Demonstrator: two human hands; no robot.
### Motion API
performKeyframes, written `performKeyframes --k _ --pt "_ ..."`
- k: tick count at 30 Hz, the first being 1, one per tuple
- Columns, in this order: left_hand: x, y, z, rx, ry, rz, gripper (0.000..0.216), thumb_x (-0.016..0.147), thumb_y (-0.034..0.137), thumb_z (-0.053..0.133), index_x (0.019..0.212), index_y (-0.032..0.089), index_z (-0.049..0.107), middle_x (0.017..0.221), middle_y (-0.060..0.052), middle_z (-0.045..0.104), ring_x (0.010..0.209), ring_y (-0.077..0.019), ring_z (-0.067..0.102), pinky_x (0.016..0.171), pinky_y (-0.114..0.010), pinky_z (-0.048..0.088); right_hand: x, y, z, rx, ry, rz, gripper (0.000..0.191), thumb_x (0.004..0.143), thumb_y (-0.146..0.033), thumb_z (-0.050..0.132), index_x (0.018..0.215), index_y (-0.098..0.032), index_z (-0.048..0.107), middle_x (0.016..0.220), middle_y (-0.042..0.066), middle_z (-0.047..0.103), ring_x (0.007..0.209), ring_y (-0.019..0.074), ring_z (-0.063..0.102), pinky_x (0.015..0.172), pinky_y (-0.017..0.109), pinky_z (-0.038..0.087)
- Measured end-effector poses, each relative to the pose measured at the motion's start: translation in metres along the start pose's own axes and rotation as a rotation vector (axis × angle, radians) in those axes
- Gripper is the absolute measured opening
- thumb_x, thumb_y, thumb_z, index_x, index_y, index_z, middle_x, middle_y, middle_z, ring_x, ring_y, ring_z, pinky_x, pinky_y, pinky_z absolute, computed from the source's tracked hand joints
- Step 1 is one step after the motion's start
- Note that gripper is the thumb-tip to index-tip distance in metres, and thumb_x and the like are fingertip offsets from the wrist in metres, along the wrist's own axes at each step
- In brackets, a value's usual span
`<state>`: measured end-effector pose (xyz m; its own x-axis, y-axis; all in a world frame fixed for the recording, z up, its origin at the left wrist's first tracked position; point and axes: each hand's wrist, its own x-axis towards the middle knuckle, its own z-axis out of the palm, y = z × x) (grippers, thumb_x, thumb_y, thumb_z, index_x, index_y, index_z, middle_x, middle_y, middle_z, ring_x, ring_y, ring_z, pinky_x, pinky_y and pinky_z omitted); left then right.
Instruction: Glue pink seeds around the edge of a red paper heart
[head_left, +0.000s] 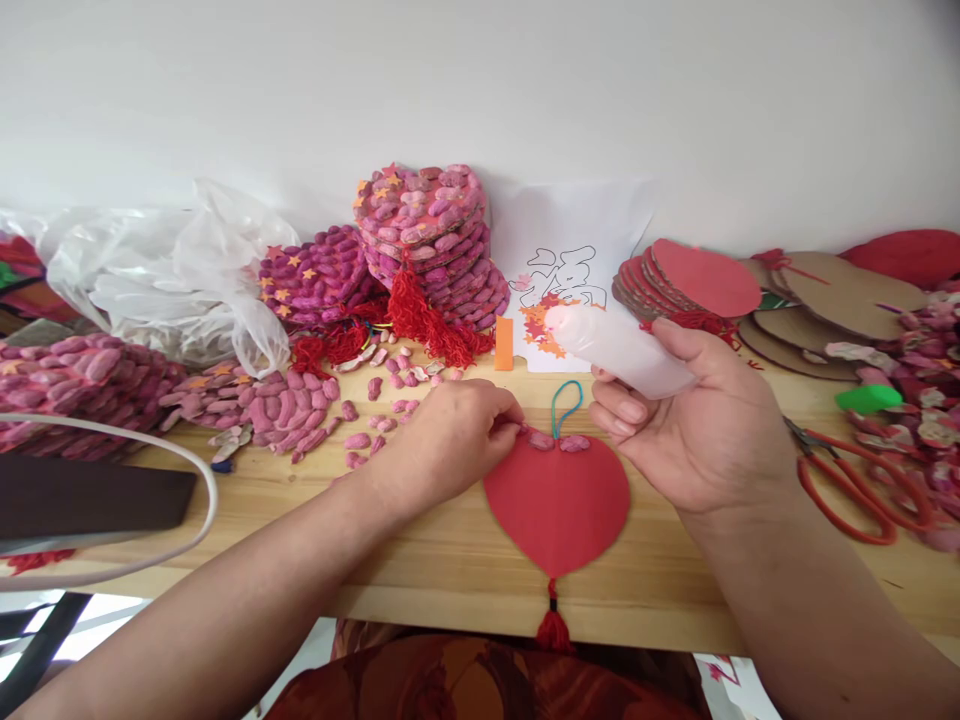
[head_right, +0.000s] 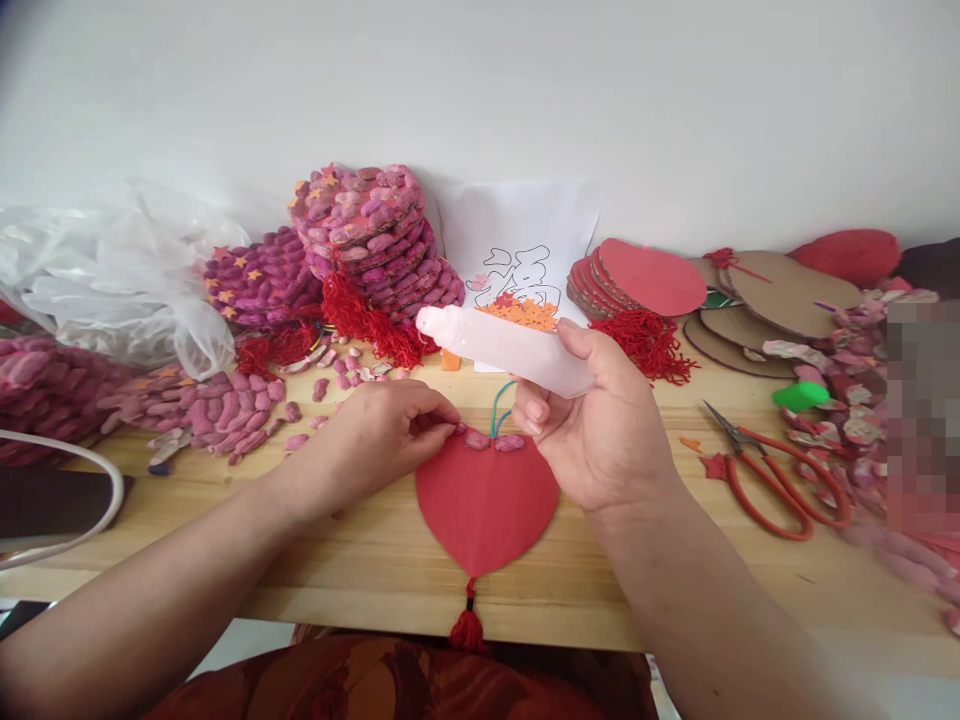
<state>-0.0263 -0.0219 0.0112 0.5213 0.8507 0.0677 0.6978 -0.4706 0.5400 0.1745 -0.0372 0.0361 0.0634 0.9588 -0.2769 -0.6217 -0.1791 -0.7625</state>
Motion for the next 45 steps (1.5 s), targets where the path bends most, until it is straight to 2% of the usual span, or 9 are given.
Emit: performKeyframes --k 6,10,14,19,33,45 --pt "0.0 -0.003 -0.007 -0.033 -0.021 0.005 0.024 0.092 0.013 0.058 0.095 0.021 0.08 0.093 -0.001 0.081 0.081 -0.0167 0.074 0.075 -0.025 0.053 0.0 -0.001 0.001 0.013 0.009 -0.005 0.013 0.086 -0.029 0.06 0.076 -0.022 0.054 0.071 0.0 0.058 0.044 0.01 0.041 0.043 0.026 0.03" --pt "0.0 -0.003 -0.011 -0.045 -0.039 -0.008 0.024 0.091 0.012 0.059 0.101 0.02 0.08 0.096 -0.001 0.082 0.083 -0.0165 0.075 0.075 -0.024 0.054 0.0 -0.002 0.001 0.005 -0.005 -0.018 0.014 0.085 -0.029 0.061 0.076 -0.022 0.053 0.072 0.0 0.058 0.044 0.0097 0.041 0.043 0.026 0.029" --pt "0.0 -0.003 -0.011 -0.06 -0.055 -0.007 0.024 0.087 0.008 0.062 0.099 0.02 0.079 0.095 -0.001 0.082 0.083 -0.0161 0.075 0.073 -0.024 0.054 0.0 -0.002 0.001 -0.007 -0.027 -0.023 0.016 0.083 -0.03 0.065 0.076 -0.023 0.051 0.071 -0.001 0.057 0.044 0.0095 0.041 0.043 0.026 0.03" --pt "0.0 -0.003 -0.006 -0.07 -0.053 0.0 0.025 0.085 0.006 0.063 0.097 0.02 0.079 0.095 -0.001 0.081 0.085 -0.0161 0.075 0.075 -0.024 0.054 0.0 -0.002 0.001 0.002 -0.012 -0.025 0.016 0.085 -0.029 0.061 0.075 -0.022 0.051 0.071 0.0 0.057 0.044 0.0099 0.042 0.043 0.026 0.029" --pt "0.0 -0.005 0.0 -0.086 -0.028 0.021 0.027 0.085 0.005 0.062 0.093 0.022 0.082 0.091 0.0 0.081 0.083 -0.0154 0.073 0.08 -0.025 0.054 -0.001 -0.001 0.004 -0.002 0.004 -0.018 0.012 0.086 -0.027 0.059 0.078 -0.02 0.054 0.072 0.0 0.058 0.043 0.01 0.042 0.042 0.026 0.031" --pt "-0.001 -0.001 0.001 -0.026 -0.024 0.03 0.03 0.088 0.005 0.06 0.092 0.022 0.084 0.09 -0.004 0.077 0.083 -0.0182 0.069 0.079 -0.03 0.052 0.001 0.0 0.003 -0.008 0.026 -0.002 0.012 0.086 -0.028 0.058 0.078 -0.021 0.052 0.069 0.001 0.058 0.043 0.0102 0.04 0.043 0.026 0.029"
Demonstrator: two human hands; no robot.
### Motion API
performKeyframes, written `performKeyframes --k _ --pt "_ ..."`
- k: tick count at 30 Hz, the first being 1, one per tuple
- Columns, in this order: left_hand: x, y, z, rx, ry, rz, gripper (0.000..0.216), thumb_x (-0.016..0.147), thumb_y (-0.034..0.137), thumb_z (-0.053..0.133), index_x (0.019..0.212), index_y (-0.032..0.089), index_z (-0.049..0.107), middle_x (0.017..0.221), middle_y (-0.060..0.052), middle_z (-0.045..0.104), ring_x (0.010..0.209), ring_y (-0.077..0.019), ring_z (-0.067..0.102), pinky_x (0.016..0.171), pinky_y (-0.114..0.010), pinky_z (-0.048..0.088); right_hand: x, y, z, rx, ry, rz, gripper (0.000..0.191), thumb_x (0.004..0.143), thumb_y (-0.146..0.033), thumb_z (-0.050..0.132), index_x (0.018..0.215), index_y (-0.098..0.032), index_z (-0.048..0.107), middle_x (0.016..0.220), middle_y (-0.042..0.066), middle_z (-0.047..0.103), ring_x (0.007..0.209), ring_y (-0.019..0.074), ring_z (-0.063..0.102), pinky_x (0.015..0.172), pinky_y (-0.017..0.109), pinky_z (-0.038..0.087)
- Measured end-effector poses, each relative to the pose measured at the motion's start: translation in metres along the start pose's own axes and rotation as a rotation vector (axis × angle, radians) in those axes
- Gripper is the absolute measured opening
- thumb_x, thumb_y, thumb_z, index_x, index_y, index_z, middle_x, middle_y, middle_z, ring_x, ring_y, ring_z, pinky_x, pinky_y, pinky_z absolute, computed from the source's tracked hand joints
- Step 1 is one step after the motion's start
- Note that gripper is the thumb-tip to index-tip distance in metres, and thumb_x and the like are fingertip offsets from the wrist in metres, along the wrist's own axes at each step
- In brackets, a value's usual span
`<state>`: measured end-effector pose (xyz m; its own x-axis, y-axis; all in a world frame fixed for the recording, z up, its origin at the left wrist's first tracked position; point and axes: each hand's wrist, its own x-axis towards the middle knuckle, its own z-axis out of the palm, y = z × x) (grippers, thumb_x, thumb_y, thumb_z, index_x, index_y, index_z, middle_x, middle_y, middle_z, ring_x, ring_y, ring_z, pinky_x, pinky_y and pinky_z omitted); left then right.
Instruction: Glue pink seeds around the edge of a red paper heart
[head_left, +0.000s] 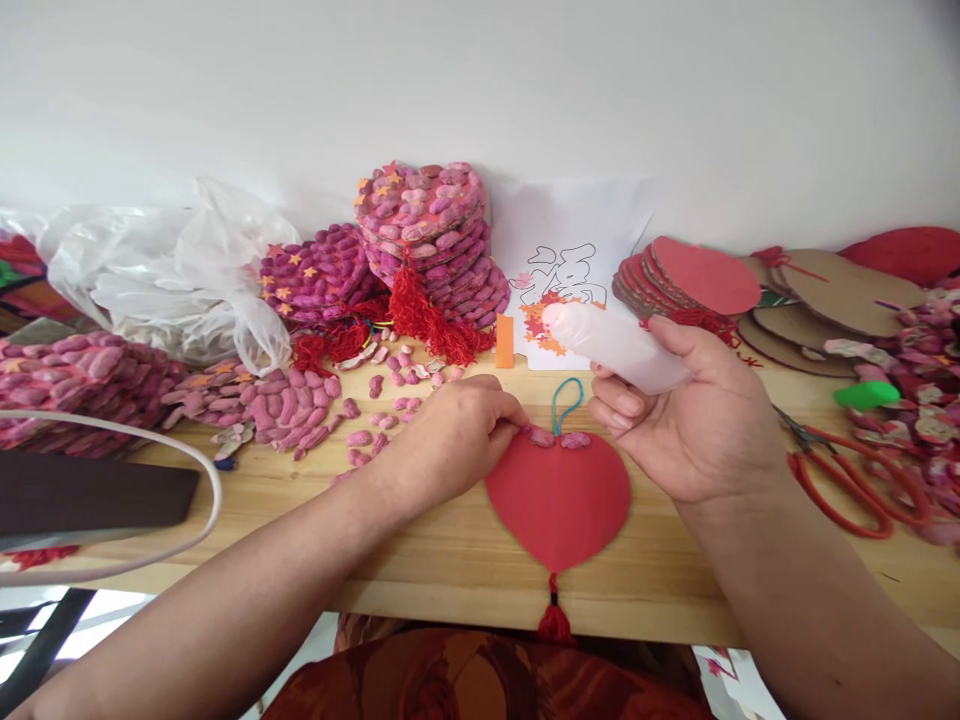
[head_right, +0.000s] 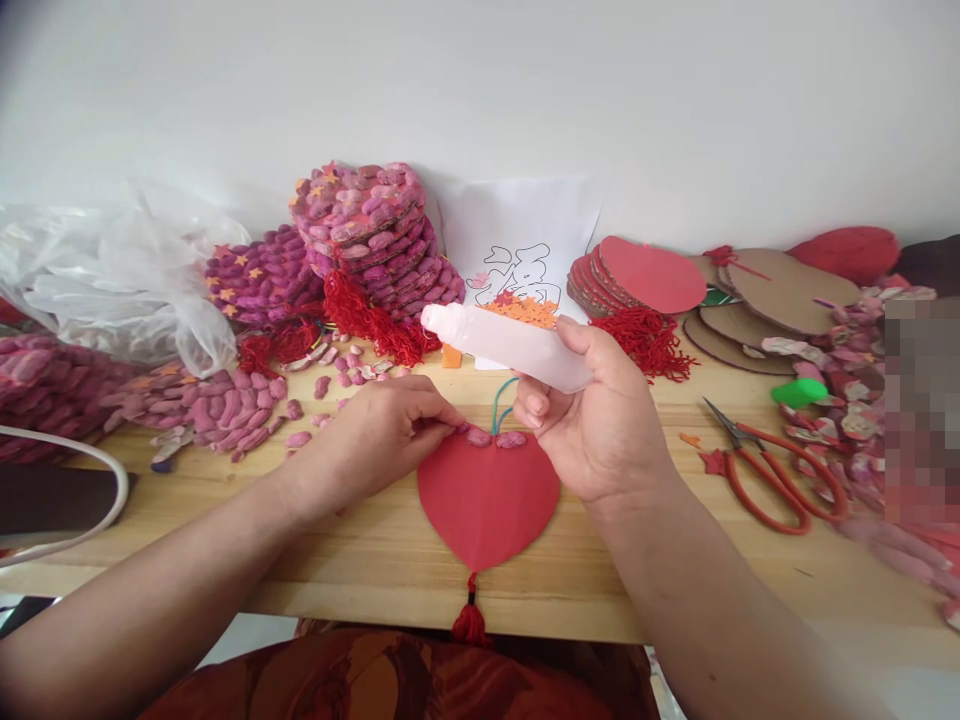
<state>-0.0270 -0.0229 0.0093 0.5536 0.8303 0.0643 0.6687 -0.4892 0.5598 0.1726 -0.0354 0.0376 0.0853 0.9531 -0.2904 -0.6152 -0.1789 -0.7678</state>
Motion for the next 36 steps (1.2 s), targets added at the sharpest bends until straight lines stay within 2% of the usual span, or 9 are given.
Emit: performKeyframes --k 8,16,24,29,36 --pt "-0.001 0.0 0.003 0.068 -0.002 0.014 0.026 0.091 0.009 0.061 0.092 0.022 0.083 0.087 -0.005 0.074 0.081 -0.0188 0.068 0.076 -0.03 0.051 0.002 0.002 0.0 0.004 0.011 0.022 0.011 0.083 -0.029 0.06 0.08 -0.021 0.053 0.067 0.001 0.058 0.043 0.0102 0.039 0.043 0.026 0.027" --pt "-0.002 0.005 0.003 0.162 -0.042 0.002 0.025 0.095 0.013 0.058 0.092 0.02 0.082 0.087 -0.007 0.07 0.081 -0.0214 0.067 0.073 -0.032 0.05 0.004 0.001 0.0 0.001 0.019 0.065 0.014 0.087 -0.03 0.053 0.076 -0.022 0.051 0.062 0.002 0.055 0.043 0.0111 0.035 0.043 0.026 0.026" --pt "-0.004 0.002 -0.001 0.066 -0.033 0.014 0.025 0.095 0.011 0.061 0.096 0.023 0.083 0.092 -0.004 0.075 0.084 -0.0192 0.069 0.079 -0.031 0.051 0.004 -0.002 -0.003 0.017 0.028 0.071 0.011 0.084 -0.03 0.053 0.076 -0.022 0.049 0.062 0.003 0.055 0.043 0.0125 0.034 0.043 0.027 0.025" --pt "-0.005 0.0 -0.009 0.072 0.022 0.04 0.019 0.092 0.011 0.065 0.102 0.019 0.08 0.098 -0.004 0.077 0.089 -0.0197 0.07 0.081 -0.03 0.052 0.005 -0.002 -0.004 0.036 0.049 0.06 0.012 0.082 -0.031 0.057 0.076 -0.023 0.05 0.061 0.003 0.055 0.044 0.0126 0.033 0.043 0.027 0.026" --pt "-0.007 0.001 -0.008 0.107 -0.083 0.028 0.02 0.091 0.012 0.068 0.105 0.02 0.079 0.102 -0.006 0.074 0.096 -0.0226 0.07 0.088 -0.035 0.054 0.005 -0.001 -0.006 0.022 0.013 0.058 0.011 0.083 -0.03 0.056 0.075 -0.023 0.052 0.062 0.004 0.056 0.044 0.0124 0.035 0.043 0.027 0.026"
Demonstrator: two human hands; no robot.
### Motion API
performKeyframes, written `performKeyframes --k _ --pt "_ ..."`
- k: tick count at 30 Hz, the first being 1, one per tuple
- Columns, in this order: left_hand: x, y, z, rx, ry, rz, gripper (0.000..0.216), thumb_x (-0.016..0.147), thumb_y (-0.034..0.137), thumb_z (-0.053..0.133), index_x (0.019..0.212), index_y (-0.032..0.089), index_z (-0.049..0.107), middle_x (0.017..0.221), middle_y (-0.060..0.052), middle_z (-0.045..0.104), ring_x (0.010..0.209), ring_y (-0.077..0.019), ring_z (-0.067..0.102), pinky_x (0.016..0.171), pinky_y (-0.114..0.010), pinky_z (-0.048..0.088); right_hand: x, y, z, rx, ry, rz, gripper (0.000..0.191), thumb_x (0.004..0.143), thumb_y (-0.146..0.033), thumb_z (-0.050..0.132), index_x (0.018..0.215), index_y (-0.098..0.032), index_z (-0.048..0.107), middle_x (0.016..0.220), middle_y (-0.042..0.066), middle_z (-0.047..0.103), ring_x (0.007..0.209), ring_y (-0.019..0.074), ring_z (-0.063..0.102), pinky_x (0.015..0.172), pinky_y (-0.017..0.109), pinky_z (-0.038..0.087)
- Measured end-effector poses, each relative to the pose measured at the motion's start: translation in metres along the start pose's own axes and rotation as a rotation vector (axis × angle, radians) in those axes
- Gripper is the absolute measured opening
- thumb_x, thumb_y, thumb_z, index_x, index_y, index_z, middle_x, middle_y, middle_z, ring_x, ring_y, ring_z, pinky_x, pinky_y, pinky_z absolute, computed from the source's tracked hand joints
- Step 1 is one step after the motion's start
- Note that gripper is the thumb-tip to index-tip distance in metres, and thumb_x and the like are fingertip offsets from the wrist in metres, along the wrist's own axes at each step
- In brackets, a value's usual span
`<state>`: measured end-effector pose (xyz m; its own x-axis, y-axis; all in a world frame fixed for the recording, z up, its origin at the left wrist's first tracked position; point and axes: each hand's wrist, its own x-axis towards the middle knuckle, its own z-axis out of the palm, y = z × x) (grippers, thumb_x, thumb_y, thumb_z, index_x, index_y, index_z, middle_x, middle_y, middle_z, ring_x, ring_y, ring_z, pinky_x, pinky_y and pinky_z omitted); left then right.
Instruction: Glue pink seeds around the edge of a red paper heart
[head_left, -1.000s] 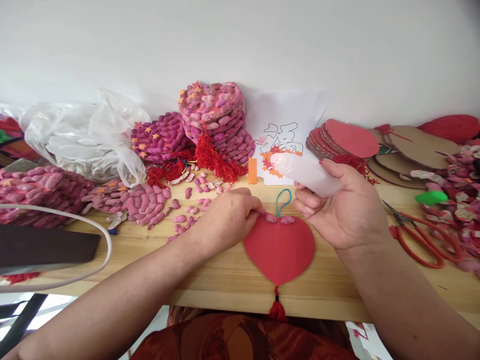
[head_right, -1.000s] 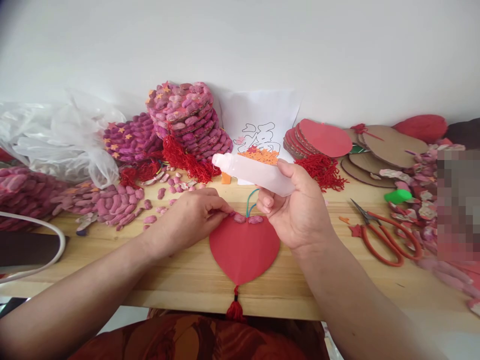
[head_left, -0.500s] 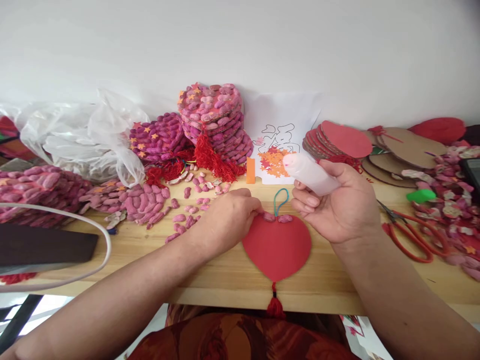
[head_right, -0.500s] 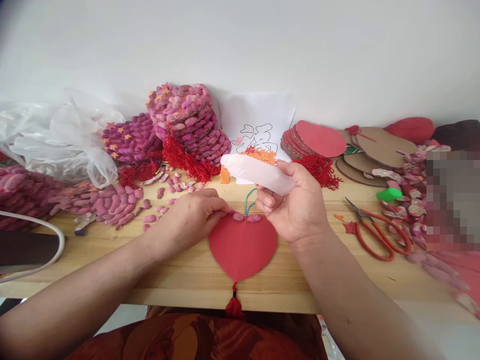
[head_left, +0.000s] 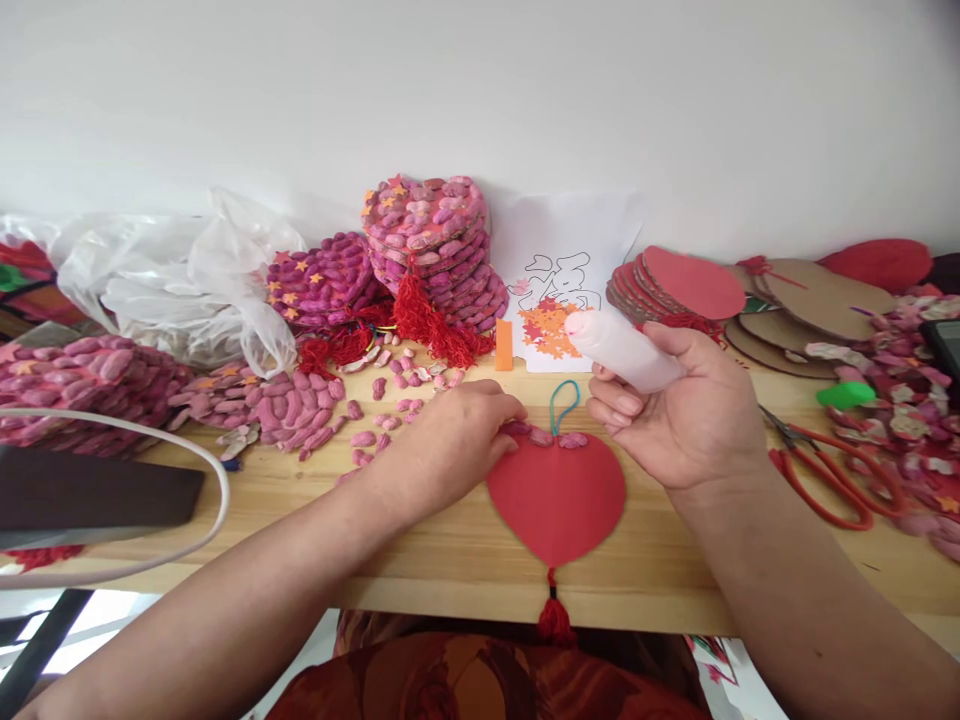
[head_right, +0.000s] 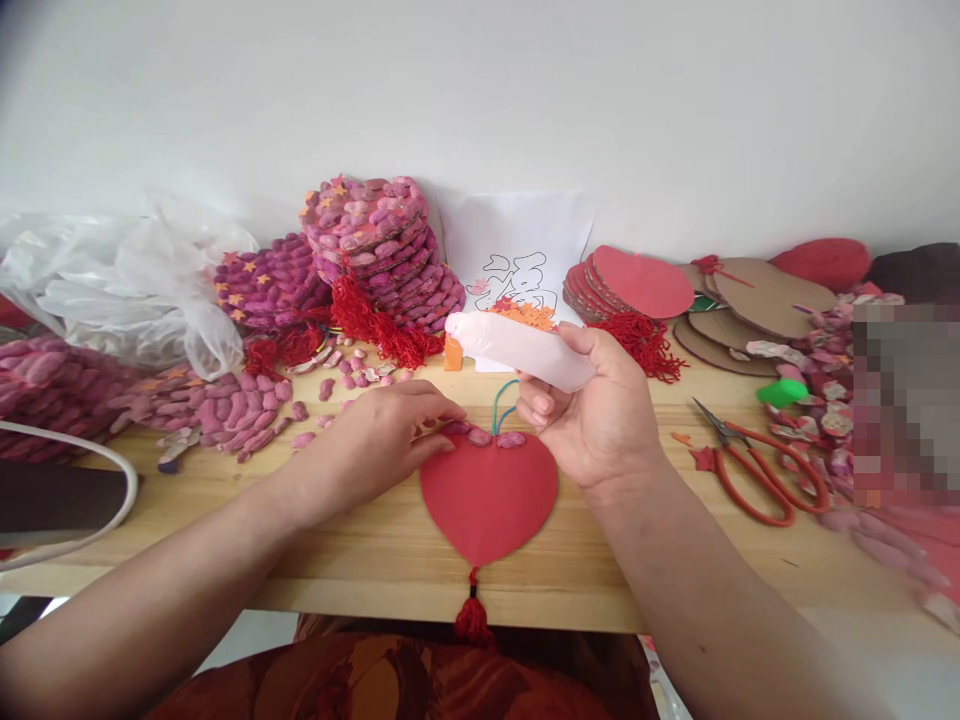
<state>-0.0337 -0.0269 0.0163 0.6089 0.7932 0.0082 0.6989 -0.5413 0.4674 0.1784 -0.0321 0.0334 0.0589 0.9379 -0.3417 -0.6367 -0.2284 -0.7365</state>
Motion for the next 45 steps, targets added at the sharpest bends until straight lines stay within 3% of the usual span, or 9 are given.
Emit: performKeyframes --k 15,23,31,38,45 --pt "0.002 -0.001 0.002 -0.025 -0.029 -0.023 0.023 0.09 0.009 0.068 0.106 0.019 0.08 0.1 -0.006 0.074 0.095 -0.0231 0.07 0.088 -0.036 0.053 0.0 0.001 -0.001 -0.007 -0.005 -0.009 0.014 0.08 -0.032 0.061 0.074 -0.023 0.052 0.061 0.002 0.056 0.044 0.0121 0.035 0.042 0.027 0.027" --pt "0.001 -0.002 -0.002 -0.062 0.132 0.051 0.02 0.092 0.007 0.065 0.092 0.018 0.081 0.09 -0.004 0.076 0.086 -0.019 0.07 0.08 -0.031 0.053 -0.001 0.0 0.0 -0.021 -0.009 -0.025 0.014 0.082 -0.031 0.057 0.073 -0.022 0.051 0.061 0.002 0.056 0.042 0.012 0.036 0.042 0.026 0.027" --pt "-0.005 -0.001 0.003 0.047 0.05 0.15 0.019 0.095 0.012 0.064 0.103 0.021 0.079 0.093 -0.006 0.071 0.091 -0.0211 0.068 0.082 -0.033 0.053 -0.002 -0.001 0.002 -0.023 -0.002 -0.034 0.013 0.08 -0.029 0.059 0.073 -0.023 0.05 0.063 0.003 0.054 0.044 0.0121 0.037 0.042 0.027 0.026" --pt "-0.007 0.0 0.008 0.096 -0.012 0.109 0.019 0.091 0.016 0.071 0.109 0.019 0.075 0.101 -0.007 0.069 0.093 -0.0226 0.067 0.083 -0.034 0.054 -0.001 0.001 -0.001 -0.027 -0.049 -0.036 0.016 0.078 -0.029 0.063 0.076 -0.024 0.048 0.063 0.002 0.054 0.044 0.0123 0.036 0.042 0.028 0.026" --pt "-0.006 0.005 0.005 0.108 -0.094 0.103 0.017 0.097 0.016 0.062 0.105 0.016 0.077 0.092 -0.008 0.065 0.088 -0.0221 0.066 0.08 -0.034 0.052 0.0 0.002 0.0 -0.049 -0.047 -0.049 0.016 0.08 -0.032 0.06 0.074 -0.023 0.048 0.061 0.0 0.054 0.043 0.0116 0.037 0.043 0.027 0.027"
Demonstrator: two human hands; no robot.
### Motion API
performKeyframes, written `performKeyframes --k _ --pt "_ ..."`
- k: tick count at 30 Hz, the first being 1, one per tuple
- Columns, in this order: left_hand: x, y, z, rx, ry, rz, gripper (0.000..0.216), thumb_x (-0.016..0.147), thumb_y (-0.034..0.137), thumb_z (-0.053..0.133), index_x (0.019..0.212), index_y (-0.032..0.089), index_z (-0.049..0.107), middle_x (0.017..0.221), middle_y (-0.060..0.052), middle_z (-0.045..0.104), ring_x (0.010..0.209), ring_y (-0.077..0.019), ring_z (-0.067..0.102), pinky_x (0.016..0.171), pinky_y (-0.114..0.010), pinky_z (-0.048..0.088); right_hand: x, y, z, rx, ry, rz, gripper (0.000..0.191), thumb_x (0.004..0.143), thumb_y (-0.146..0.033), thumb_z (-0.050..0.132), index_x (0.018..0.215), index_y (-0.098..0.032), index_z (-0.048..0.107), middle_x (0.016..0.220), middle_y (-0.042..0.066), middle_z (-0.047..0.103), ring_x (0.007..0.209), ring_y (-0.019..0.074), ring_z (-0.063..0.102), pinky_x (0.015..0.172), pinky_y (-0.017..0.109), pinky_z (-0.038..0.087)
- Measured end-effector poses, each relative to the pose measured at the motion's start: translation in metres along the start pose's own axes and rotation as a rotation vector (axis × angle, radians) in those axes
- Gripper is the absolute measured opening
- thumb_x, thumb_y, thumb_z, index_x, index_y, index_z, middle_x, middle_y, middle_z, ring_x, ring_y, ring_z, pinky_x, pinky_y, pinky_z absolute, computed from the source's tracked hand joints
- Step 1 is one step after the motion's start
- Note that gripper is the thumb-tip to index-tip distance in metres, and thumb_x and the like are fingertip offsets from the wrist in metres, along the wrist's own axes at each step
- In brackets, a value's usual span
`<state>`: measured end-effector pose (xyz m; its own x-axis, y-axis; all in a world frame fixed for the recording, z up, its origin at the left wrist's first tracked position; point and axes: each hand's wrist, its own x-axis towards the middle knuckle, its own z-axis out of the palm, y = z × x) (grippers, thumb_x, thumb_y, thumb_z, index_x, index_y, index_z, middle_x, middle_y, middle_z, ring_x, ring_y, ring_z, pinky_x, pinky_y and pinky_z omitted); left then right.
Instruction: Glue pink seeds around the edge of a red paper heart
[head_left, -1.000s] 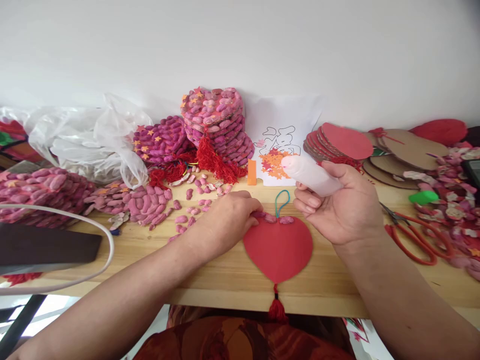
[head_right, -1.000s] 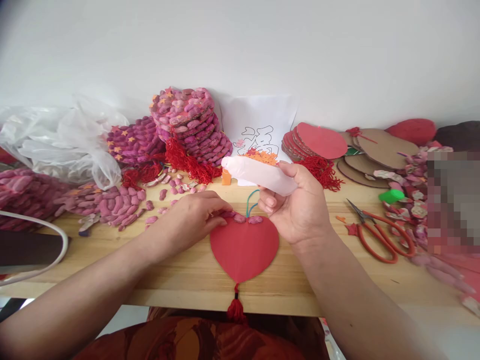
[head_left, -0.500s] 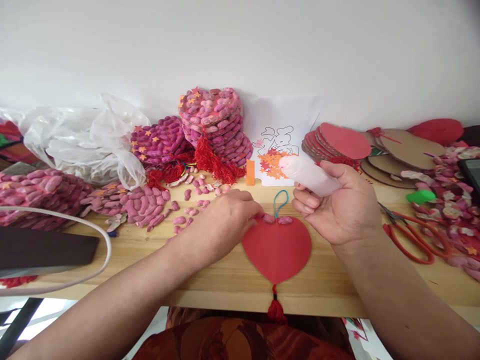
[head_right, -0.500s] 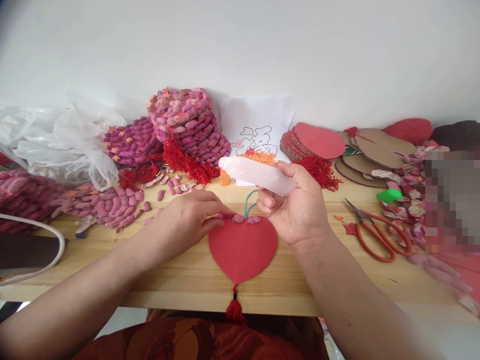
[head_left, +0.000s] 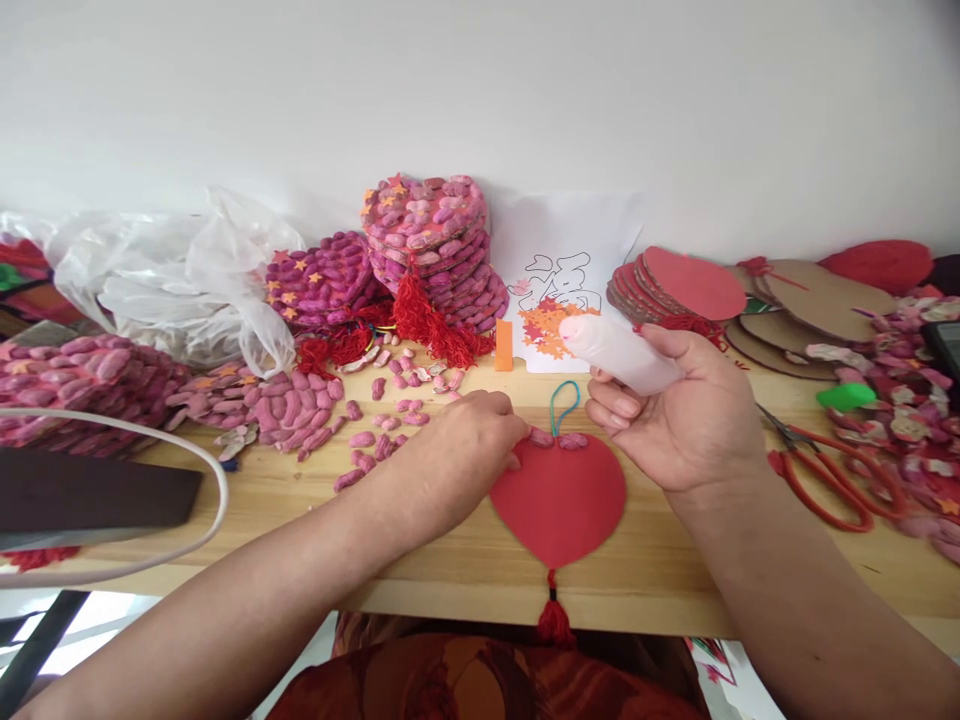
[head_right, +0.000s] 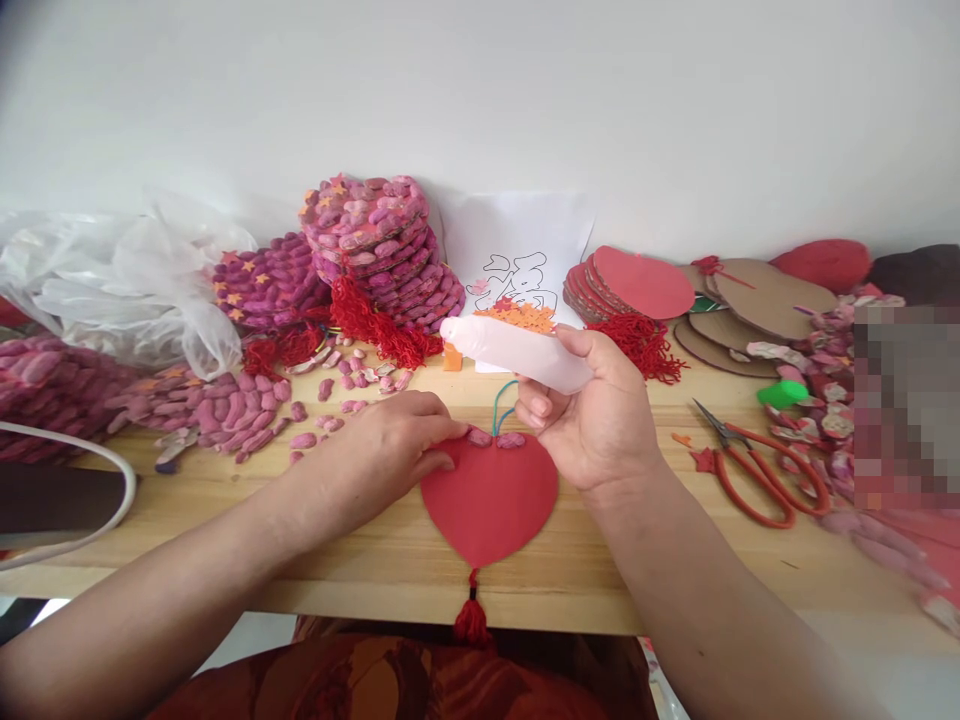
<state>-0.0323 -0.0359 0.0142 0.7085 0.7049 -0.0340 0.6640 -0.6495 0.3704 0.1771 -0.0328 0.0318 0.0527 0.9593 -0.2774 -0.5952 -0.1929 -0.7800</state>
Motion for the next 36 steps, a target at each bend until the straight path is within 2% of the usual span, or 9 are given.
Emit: performKeyframes --k 8,13,23,28,36 --pt "0.001 -0.002 0.001 -0.01 -0.028 -0.013 0.017 0.097 0.017 0.062 0.105 0.016 0.077 0.091 -0.007 0.065 0.086 -0.0213 0.065 0.078 -0.033 0.051 0.002 0.002 -0.005 0.014 -0.041 0.014 0.016 0.078 -0.031 0.066 0.077 -0.024 0.052 0.064 0.002 0.054 0.045 0.013 0.037 0.042 0.03 0.028" --pt "0.001 -0.006 0.003 -0.05 0.009 0.016 0.015 0.095 0.013 0.063 0.1 0.016 0.077 0.089 -0.007 0.066 0.083 -0.0199 0.064 0.075 -0.031 0.05 0.001 0.003 -0.001 0.013 0.023 0.024 0.014 0.078 -0.031 0.062 0.075 -0.023 0.05 0.063 0.002 0.054 0.043 0.0127 0.037 0.042 0.029 0.026" --pt "0.004 -0.002 -0.003 -0.028 -0.016 0.001 0.009 0.091 0.012 0.066 0.091 0.015 0.075 0.089 -0.007 0.068 0.082 -0.0203 0.066 0.075 -0.031 0.051 0.003 0.003 -0.003 -0.016 0.008 0.011 0.012 0.079 -0.03 0.062 0.074 -0.021 0.055 0.061 0.001 0.053 0.043 0.0112 0.038 0.043 0.027 0.03" --pt "-0.001 -0.001 -0.001 0.007 0.039 0.031 0.01 0.092 0.013 0.067 0.1 0.014 0.072 0.092 -0.008 0.07 0.089 -0.0233 0.067 0.081 -0.034 0.053 0.001 0.002 0.001 -0.009 0.049 0.003 0.013 0.078 -0.028 0.06 0.07 -0.021 0.054 0.061 0.002 0.053 0.042 0.0115 0.038 0.042 0.028 0.03" --pt "-0.005 -0.004 -0.015 0.0 0.207 -0.012 0.03 0.091 0.006 0.064 0.119 0.016 0.07 0.101 -0.009 0.074 0.1 -0.0244 0.07 0.091 -0.038 0.056 0.001 0.001 -0.001 -0.051 -0.012 -0.002 0.016 0.077 -0.034 0.066 0.072 -0.02 0.059 0.062 0.002 0.054 0.043 0.0099 0.037 0.042 0.026 0.029"
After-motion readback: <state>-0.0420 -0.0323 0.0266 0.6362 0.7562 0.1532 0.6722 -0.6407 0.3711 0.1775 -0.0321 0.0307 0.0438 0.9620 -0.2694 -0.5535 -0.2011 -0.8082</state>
